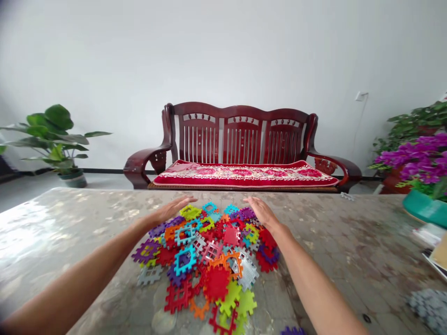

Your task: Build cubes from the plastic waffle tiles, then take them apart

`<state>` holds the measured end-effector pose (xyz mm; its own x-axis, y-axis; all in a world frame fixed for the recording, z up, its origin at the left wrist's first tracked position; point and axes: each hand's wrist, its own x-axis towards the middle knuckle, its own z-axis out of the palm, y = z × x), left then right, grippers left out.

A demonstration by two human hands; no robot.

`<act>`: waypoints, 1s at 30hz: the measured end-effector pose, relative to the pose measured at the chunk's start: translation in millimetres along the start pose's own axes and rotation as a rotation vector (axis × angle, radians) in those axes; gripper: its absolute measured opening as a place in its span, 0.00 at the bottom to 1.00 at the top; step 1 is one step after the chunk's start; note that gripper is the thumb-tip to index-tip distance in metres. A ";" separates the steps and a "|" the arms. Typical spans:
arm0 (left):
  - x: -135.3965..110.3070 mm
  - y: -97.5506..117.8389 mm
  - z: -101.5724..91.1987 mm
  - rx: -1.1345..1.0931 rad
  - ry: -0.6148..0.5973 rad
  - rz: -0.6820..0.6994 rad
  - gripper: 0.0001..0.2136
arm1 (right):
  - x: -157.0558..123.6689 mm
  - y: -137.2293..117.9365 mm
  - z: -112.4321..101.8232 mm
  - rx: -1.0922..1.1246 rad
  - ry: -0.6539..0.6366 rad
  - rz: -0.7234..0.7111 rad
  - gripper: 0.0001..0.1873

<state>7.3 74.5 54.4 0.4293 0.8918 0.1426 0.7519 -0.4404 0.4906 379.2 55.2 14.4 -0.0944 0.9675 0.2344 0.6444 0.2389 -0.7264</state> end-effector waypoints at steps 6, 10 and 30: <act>-65.2 -65.1 -0.6 0.114 0.010 -0.273 0.29 | -34.6 35.3 -18.0 -0.167 0.044 0.164 0.43; -75.1 -54.9 20.5 0.128 0.062 -0.261 0.27 | -47.8 21.5 4.9 -0.196 0.056 0.138 0.39; -65.3 10.4 35.9 -0.140 0.113 -0.183 0.30 | -72.6 -37.3 16.6 -0.173 0.067 0.221 0.38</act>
<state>5.1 8.0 19.4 0.2277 0.9648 0.1316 0.7321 -0.2587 0.6302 349.4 -22.5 13.7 0.1092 0.9857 0.1284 0.7641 -0.0006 -0.6451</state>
